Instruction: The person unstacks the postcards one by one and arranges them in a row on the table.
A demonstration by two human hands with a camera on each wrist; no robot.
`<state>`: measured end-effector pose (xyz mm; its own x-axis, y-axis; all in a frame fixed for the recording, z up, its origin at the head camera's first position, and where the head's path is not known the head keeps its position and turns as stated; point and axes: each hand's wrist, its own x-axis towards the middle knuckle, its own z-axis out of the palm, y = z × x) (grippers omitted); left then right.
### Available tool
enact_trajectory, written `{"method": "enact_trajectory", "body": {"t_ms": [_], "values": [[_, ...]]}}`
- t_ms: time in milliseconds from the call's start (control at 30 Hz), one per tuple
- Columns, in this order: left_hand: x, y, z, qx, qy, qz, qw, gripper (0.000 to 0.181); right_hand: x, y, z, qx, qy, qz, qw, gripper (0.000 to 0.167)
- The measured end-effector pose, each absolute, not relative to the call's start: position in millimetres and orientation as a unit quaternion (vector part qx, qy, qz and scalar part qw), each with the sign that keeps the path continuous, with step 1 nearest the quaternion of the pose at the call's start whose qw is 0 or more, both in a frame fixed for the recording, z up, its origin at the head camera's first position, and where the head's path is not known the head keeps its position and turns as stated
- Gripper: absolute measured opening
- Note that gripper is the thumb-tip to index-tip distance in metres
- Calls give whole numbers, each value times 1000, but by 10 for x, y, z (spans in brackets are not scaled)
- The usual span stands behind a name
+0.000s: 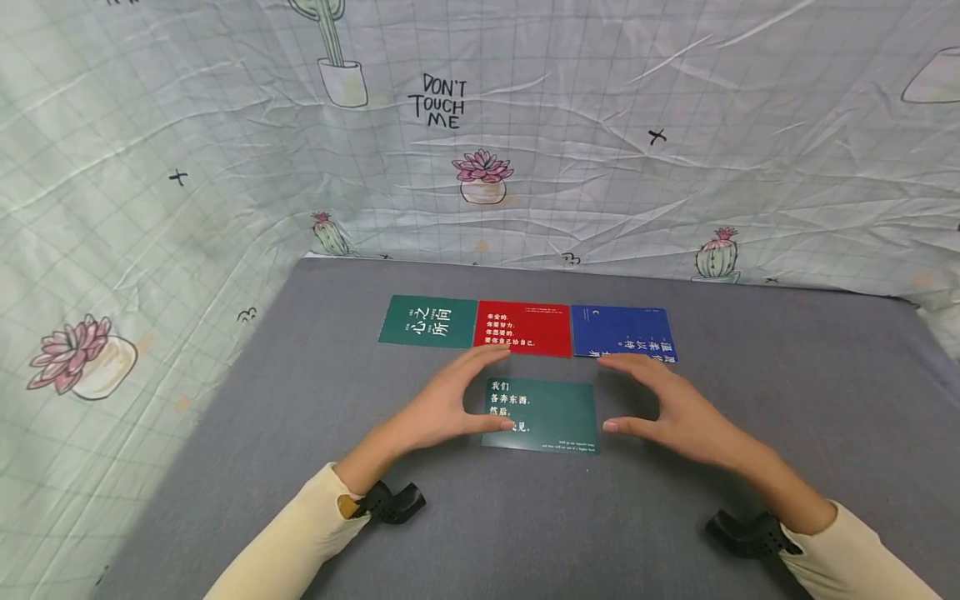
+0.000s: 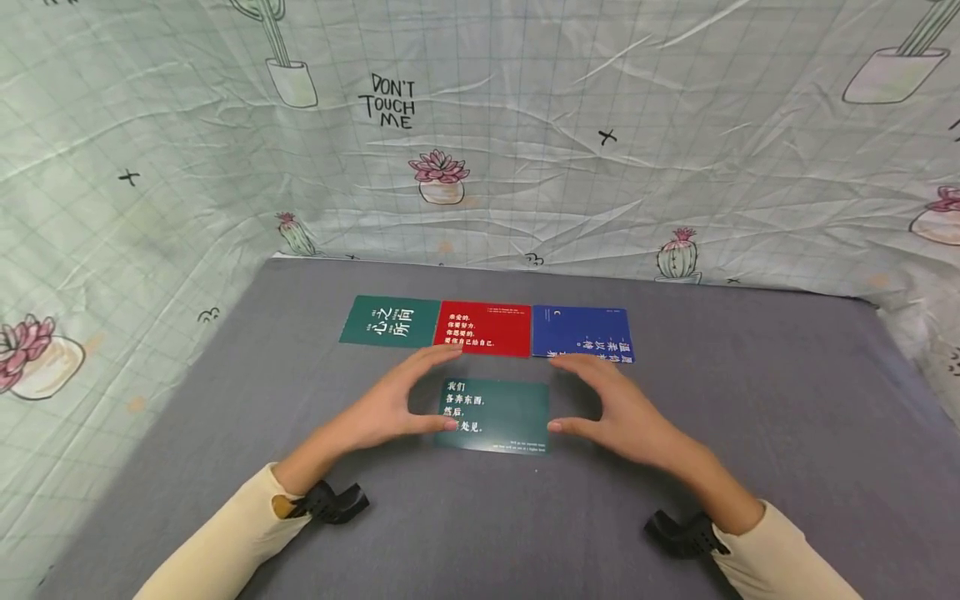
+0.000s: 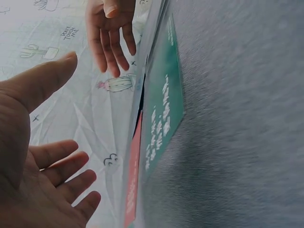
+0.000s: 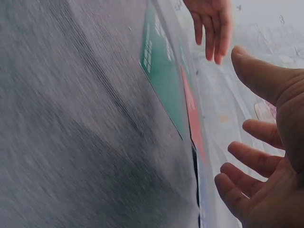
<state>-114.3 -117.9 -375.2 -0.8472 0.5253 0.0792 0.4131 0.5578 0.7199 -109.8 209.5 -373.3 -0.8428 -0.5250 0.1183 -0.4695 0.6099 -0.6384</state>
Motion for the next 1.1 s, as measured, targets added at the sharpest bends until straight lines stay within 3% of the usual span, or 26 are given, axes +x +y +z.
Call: {"method": "enact_trajectory", "body": {"t_ms": [1100], "values": [[-1057,-1270,-4116,263,874,399,81,83,-985,1919,-4056,-275,905,-325,24,78]]}}
